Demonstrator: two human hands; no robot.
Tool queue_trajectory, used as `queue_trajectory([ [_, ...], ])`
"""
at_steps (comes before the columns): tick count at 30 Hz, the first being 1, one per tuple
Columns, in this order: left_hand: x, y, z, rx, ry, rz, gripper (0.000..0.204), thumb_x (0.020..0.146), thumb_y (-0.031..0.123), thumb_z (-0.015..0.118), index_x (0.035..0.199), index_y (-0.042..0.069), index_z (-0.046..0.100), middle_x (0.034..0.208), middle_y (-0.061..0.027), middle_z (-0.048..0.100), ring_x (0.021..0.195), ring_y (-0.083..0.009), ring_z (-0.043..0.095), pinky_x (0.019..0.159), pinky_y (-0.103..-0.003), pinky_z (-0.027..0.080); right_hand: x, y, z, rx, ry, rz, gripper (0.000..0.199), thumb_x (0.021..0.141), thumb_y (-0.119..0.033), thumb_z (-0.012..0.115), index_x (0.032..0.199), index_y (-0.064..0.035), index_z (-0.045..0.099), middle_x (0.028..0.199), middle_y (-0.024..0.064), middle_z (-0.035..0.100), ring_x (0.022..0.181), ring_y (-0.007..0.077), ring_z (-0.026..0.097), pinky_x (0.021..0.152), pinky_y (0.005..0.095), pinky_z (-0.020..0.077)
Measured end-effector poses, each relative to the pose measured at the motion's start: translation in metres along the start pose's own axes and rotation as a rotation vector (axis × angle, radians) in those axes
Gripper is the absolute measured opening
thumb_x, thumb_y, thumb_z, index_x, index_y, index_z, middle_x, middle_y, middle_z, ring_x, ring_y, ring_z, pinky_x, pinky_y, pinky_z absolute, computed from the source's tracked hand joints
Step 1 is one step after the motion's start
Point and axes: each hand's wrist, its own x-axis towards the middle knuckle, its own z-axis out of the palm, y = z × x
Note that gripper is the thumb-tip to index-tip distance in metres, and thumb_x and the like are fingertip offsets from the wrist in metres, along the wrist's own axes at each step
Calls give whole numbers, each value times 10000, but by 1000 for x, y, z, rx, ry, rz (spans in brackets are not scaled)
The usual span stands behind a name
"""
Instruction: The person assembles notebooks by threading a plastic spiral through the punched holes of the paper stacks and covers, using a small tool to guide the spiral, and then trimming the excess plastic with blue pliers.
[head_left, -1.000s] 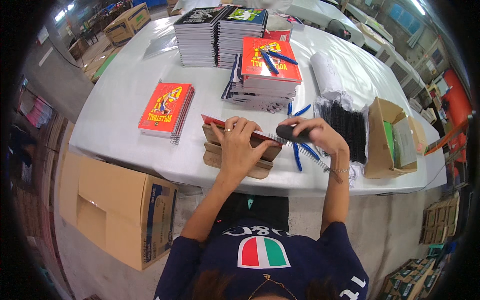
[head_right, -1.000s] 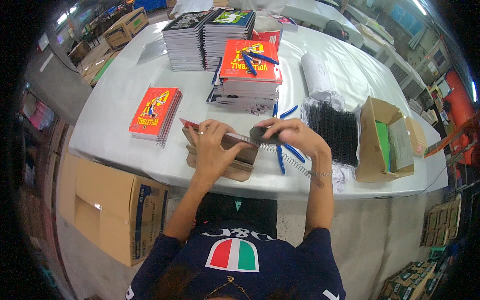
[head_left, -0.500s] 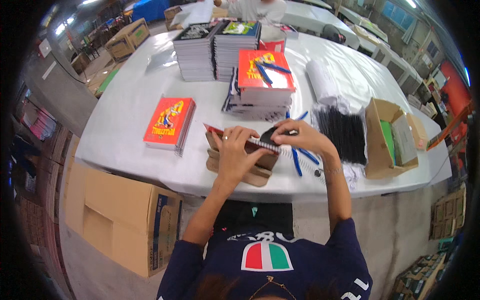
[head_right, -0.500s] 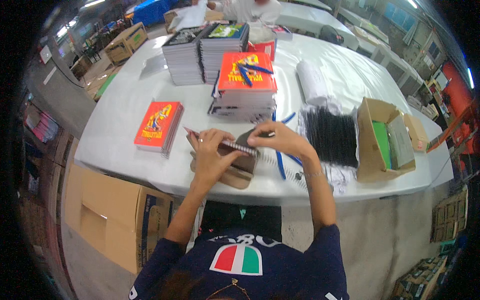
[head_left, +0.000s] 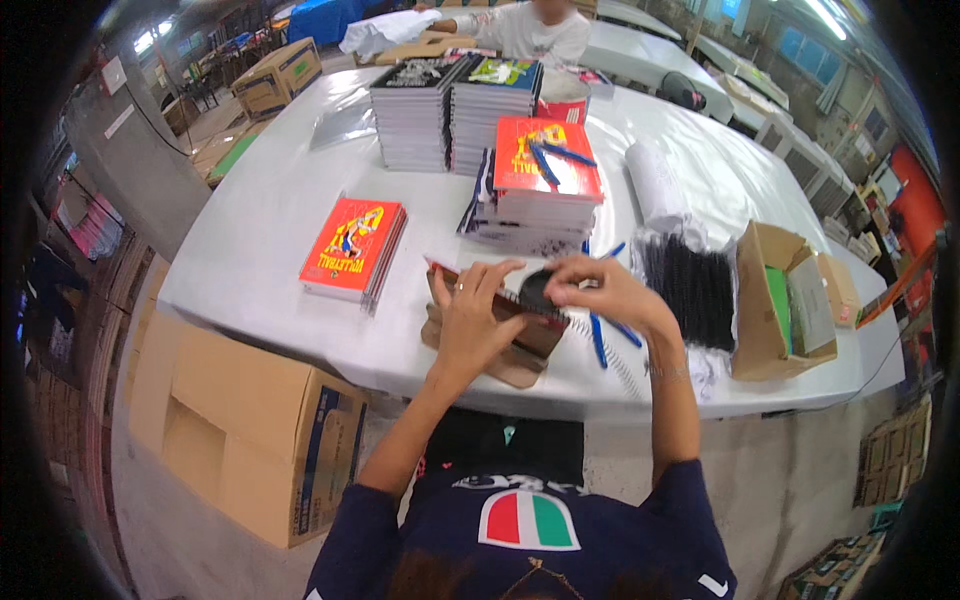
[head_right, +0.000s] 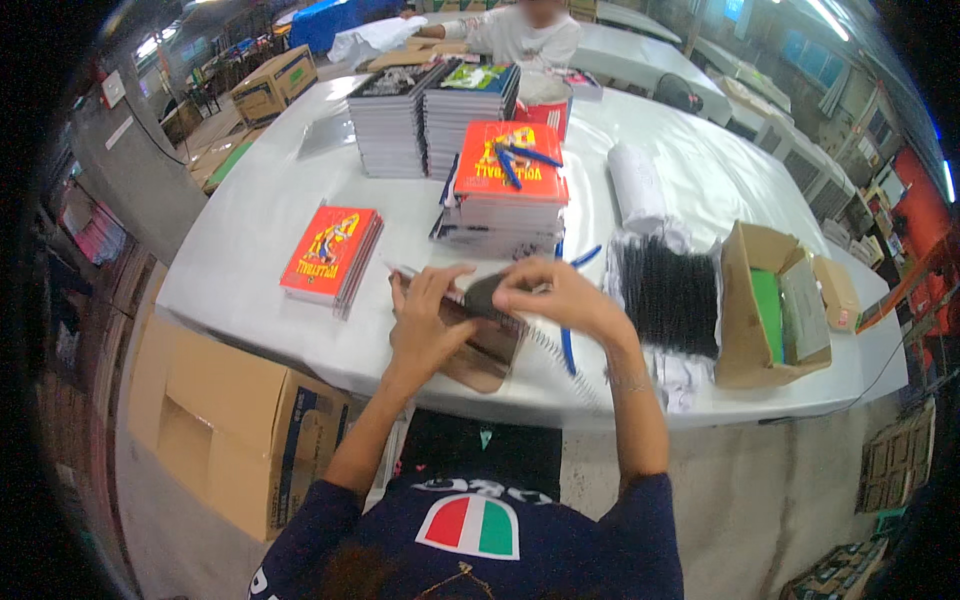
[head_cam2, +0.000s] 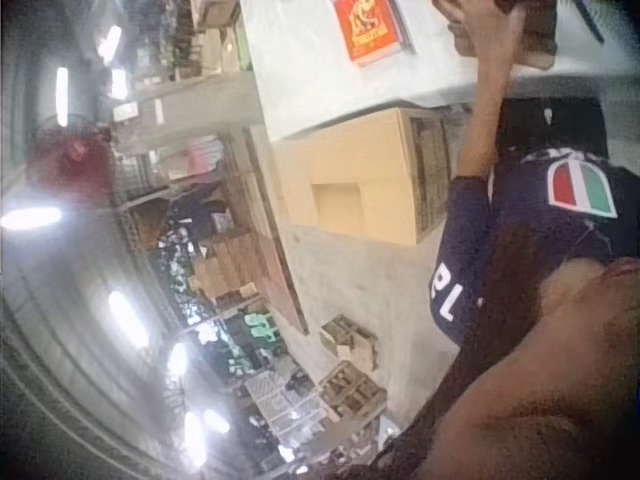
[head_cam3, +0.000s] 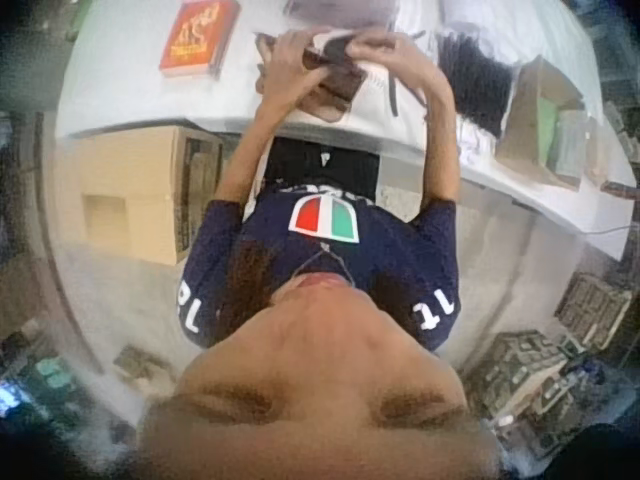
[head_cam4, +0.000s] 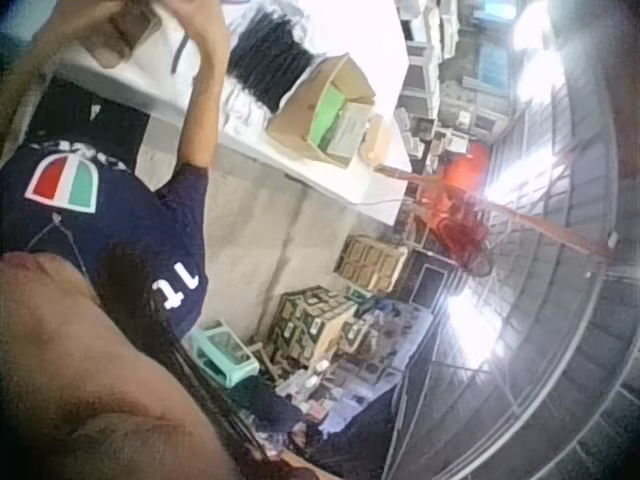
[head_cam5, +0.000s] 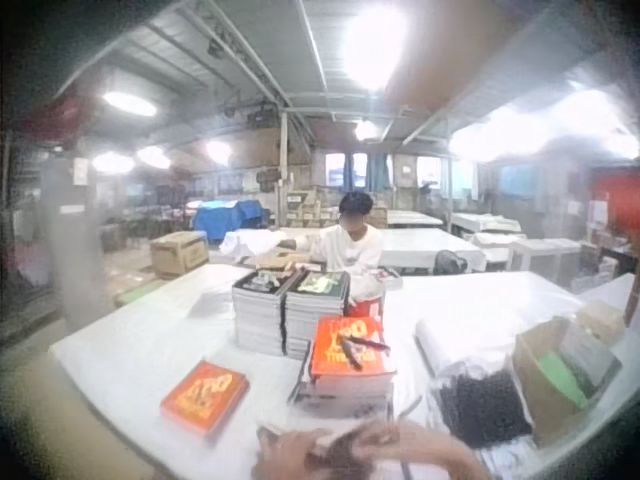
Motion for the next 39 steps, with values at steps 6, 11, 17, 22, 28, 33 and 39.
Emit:
queue_trajectory([
  [6, -1, -5, -6, 30, -55, -10, 678, 697, 297, 792, 1314, 209, 525, 1119, -18, 570, 1115, -211, 550, 1075, -621, 170, 15, -18, 5, -113, -42, -76, 393, 827, -356, 742, 963, 11, 713, 907, 85, 684, 898, 158, 598, 789, 298, 464],
  [11, -3, -3, -9, 36, -1, -35, 754, 668, 437, 821, 1321, 209, 522, 1157, -25, 559, 1141, -212, 537, 1073, -597, 198, 20, -8, 4, 251, -94, 6, 395, 843, -355, 726, 921, 33, 726, 915, 72, 693, 873, 126, 587, 774, 268, 454],
  [17, -1, -16, -12, 96, 46, -11, 716, 665, 447, 822, 1285, 215, 549, 1192, -36, 528, 1175, -220, 508, 1076, -574, 230, 34, 5, 6, -6, -60, 70, 345, 854, -326, 722, 936, 9, 737, 894, 51, 696, 814, 98, 566, 756, 255, 457],
  [22, 1, -21, -19, 117, 47, -19, 624, 650, 427, 838, 1185, 198, 613, 1207, -44, 506, 1192, -237, 490, 1081, -569, 232, 37, 5, 10, 40, -61, 103, 306, 865, -292, 722, 928, 7, 732, 937, 63, 693, 863, 90, 572, 788, 253, 467],
  [28, -2, -42, -19, 100, 120, -52, 512, 626, 394, 862, 1050, 181, 668, 1275, -92, 436, 1249, -306, 411, 1072, -521, 265, 49, -8, 14, -123, -131, 59, 259, 883, -255, 703, 894, 3, 717, 982, 45, 671, 879, 90, 566, 770, 255, 456],
  [33, -3, -54, -34, 88, 139, -71, 475, 625, 367, 878, 996, 159, 666, 1285, -124, 421, 1263, -350, 380, 1050, -480, 300, 47, 6, 18, 23, -55, 20, 346, 856, -323, 730, 953, 9, 721, 900, 19, 692, 824, 82, 584, 754, 230, 456],
  [39, 0, -75, -26, -165, 91, -55, 475, 658, 242, 867, 1000, 75, 583, 1183, -139, 471, 1137, -319, 500, 951, -395, 425, 59, -6, 24, -193, -157, -46, 352, 862, -329, 714, 941, 13, 728, 944, 49, 706, 808, 94, 590, 754, 249, 465],
])
